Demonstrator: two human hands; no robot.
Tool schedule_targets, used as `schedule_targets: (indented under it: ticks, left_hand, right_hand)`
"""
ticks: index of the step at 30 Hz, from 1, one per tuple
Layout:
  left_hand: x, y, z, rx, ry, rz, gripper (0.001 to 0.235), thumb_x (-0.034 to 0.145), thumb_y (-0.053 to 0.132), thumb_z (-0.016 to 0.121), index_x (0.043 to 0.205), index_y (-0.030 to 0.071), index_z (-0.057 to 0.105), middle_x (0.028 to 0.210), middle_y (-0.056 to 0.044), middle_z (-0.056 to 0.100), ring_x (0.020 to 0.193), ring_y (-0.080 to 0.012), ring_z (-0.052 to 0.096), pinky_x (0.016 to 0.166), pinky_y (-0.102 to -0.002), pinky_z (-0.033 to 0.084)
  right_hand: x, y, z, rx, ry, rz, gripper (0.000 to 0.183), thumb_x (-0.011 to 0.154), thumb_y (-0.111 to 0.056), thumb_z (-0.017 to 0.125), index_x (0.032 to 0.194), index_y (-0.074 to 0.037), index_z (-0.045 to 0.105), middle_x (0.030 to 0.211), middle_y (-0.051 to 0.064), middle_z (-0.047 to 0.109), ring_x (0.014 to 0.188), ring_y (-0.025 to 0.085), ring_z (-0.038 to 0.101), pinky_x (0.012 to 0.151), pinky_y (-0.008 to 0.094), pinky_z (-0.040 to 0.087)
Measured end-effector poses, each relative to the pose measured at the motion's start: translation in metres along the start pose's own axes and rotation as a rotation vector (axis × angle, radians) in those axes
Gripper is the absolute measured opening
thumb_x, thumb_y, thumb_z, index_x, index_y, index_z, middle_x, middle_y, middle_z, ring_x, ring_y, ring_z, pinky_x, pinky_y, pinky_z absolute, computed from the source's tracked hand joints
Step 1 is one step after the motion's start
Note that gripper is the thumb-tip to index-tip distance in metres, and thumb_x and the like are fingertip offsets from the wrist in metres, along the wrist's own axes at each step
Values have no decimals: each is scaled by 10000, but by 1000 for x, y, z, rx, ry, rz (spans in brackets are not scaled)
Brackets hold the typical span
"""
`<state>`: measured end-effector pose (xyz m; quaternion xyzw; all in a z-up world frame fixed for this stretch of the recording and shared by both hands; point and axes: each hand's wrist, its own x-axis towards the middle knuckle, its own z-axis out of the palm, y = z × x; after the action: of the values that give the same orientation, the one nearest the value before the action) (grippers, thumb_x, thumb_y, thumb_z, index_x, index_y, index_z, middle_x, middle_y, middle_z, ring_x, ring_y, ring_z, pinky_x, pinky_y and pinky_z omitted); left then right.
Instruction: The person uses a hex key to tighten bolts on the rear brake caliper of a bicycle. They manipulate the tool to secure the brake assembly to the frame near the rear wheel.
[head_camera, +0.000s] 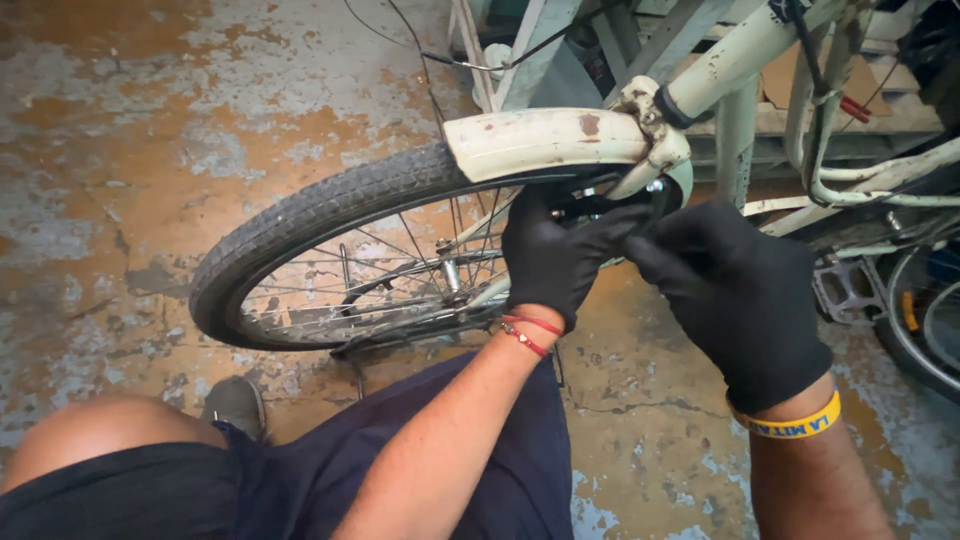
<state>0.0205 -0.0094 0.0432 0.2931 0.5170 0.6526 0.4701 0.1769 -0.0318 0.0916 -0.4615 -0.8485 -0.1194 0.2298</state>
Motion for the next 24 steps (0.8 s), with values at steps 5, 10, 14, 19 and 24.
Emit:
schedule_targets:
  ticks: [5,10,14,19,24]
  left_hand:
    - [8,-24,8,45,81,64,563,515,449,875,980,158,748,967,16,785,869,-121,696,809,-300,563]
    - [6,-22,8,50,94,17,640,443,472,880,992,169,753,983,18,800,876,-137,732,806,-296,568]
    - [9,-29,10,92,103,60,600,506,498,848,994,165,741,986,0,796,893,-147,733,826,-316,572]
    - [13,-55,17,85,179,189,404,635,333,851,958,134,712,955,-23,762,899,-174,716,850,-321,551]
    - [10,-35,18,-175,115,33,584,440,300,936,942,113,706,920,-30,758,832,-137,724,786,-291,601]
  right_hand:
    - [3,-11,1,-35,22,29,311,1019,-326,878,1078,-107,664,961,34,754,807,276,740,654,413,519]
    - [-11,-11,15,-55,98,94,348,995,-363,926,984,-133,665,875,36,726,757,291,725,632,418,489]
    - [-12,-14,20,12,116,71,286,1013,-286,914,987,-123,680,891,29,715,700,195,665,647,351,462]
    - [-9,-23,18,72,120,-16,176,1013,-204,893,996,-108,748,883,35,726,667,177,606,669,326,449]
    - [-14,-18,23,141,170,49,226,989,-176,922,986,-76,720,884,61,737,691,181,667,687,310,473]
